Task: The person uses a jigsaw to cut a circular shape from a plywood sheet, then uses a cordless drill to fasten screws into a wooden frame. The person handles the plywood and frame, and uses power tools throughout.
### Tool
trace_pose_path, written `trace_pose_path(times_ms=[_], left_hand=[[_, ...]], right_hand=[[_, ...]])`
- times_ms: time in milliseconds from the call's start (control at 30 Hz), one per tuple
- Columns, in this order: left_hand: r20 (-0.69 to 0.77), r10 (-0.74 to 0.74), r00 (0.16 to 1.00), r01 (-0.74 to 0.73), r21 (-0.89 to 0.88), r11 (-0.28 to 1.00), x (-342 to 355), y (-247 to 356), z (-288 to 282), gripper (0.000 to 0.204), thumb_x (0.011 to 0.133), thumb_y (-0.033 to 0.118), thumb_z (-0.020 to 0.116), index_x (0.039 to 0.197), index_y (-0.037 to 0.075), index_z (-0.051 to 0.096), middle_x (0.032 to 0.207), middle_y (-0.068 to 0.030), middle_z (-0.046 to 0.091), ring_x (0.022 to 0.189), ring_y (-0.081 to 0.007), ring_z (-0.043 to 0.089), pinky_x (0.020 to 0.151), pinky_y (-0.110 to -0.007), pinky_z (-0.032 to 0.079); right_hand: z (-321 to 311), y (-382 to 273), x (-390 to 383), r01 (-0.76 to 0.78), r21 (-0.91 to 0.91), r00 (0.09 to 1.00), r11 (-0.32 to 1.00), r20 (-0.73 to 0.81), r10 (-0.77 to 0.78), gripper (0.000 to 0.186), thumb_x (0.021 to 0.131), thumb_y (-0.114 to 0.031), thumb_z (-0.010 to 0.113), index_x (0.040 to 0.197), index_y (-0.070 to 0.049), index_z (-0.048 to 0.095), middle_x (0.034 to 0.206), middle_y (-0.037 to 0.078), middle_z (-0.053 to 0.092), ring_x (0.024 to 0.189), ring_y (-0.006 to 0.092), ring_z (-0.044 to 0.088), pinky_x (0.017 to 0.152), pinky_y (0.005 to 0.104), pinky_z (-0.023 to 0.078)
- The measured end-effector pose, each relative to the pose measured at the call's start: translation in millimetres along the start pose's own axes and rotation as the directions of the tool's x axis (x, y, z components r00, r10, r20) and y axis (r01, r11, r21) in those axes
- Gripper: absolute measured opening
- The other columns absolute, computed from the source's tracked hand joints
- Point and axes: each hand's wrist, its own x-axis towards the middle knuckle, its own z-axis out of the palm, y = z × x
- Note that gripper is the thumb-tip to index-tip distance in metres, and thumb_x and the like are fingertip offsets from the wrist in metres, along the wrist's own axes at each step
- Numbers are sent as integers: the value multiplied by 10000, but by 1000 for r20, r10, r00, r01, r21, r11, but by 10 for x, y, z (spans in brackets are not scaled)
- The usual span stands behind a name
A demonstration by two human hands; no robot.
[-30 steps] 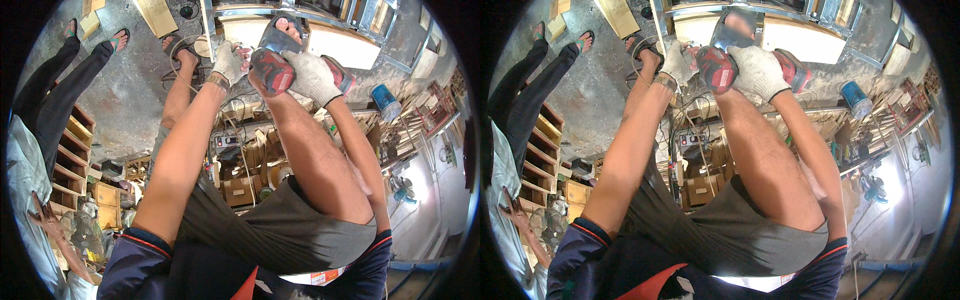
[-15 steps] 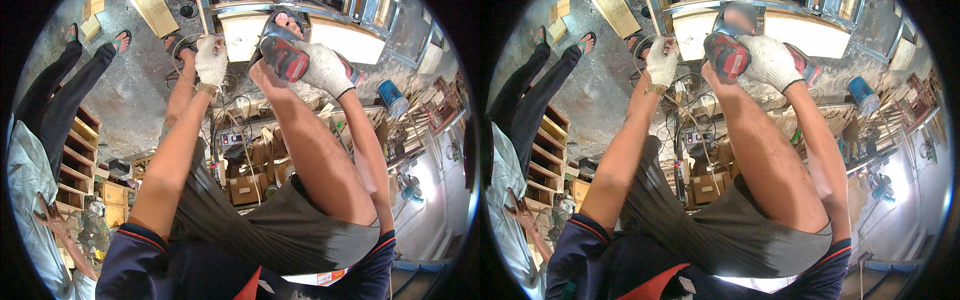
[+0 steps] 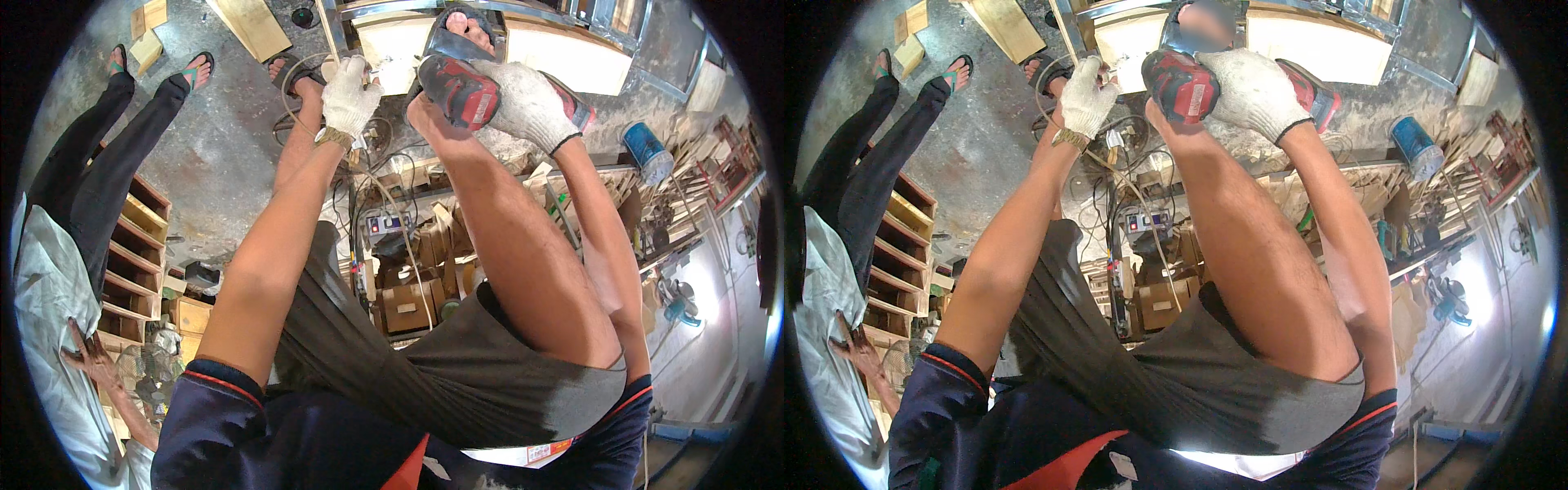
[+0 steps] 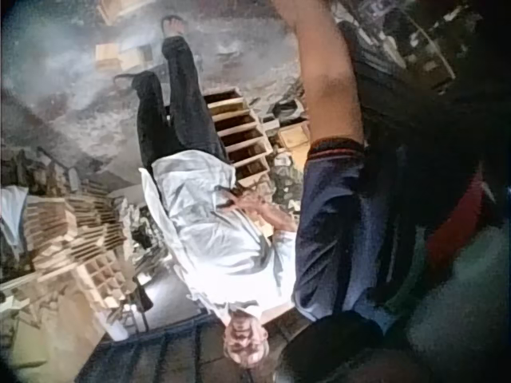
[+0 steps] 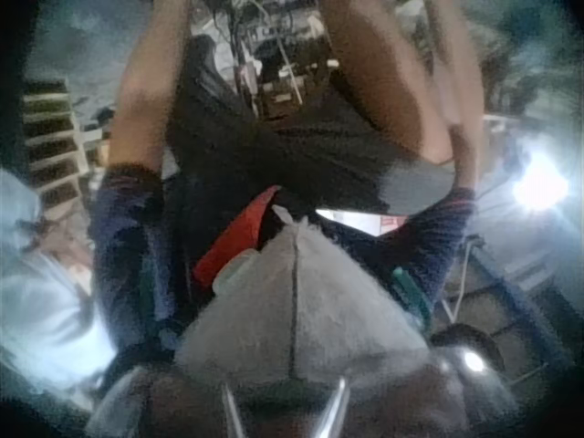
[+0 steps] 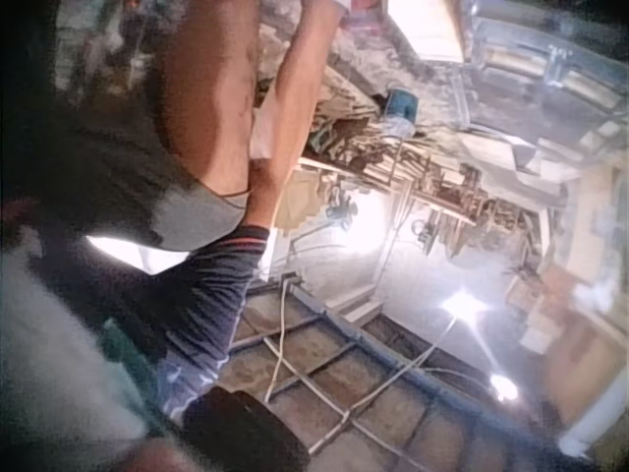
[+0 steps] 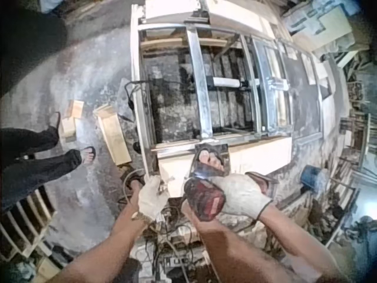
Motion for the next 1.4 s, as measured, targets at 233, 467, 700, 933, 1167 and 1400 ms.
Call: trace_pose_path(times_ms=[233,467,700,933,1167,1400], left_hand=[[39,-76,996,79,-74,994,37,21,16,185,798,93,711,925,43,585,795,-90,598,695,-228,614,651,-331,487],[128,-116,985,141,-212,967,65,14,-51,135,821,7,629,949,20,585,805,-60,579,732,-147,578,683,-269,470],[148,-239,960,274,-675,684,71,-124,14,198,797,-4,636,994,-5,617,826,-47,607,745,-123,579,681,-253,483],[-72,-212,975,180,-310,933,17,-24,-41,256,763,18,685,1017,1,660,791,-65,615,715,-135,596,649,-278,493],[45,-185,982,190,-157,969,23,34,-208,287,847,203,722,1039,-1,657,789,-81,619,708,-175,593,666,-311,479],[-11,-212,977,210,-91,974,74,107,-169,249,839,222,692,992,31,647,808,-109,639,747,-235,634,693,-351,496]], right_hand=[[4,-43,-1,17,-5,998,1000,52,-17,389,783,-302,695,1123,-120,649,967,181,700,932,377,676,802,493,544],[10,-73,2,59,-41,998,997,29,-58,365,792,-304,686,1106,-122,645,955,181,699,918,371,682,792,487,549],[4,-98,11,58,-66,997,996,53,-54,379,802,-318,684,1130,-131,646,967,187,695,934,369,677,804,489,544],[-12,-90,22,65,-65,997,996,54,-62,409,794,-300,696,1163,-135,633,998,180,694,957,371,673,824,486,544],[-35,-104,38,48,-81,994,996,106,-39,407,794,-286,700,1168,-138,632,995,180,695,951,370,675,828,486,545],[2,-95,24,56,-68,994,996,96,-49,429,794,-298,702,1185,-135,633,1012,177,695,978,358,672,847,480,539]])
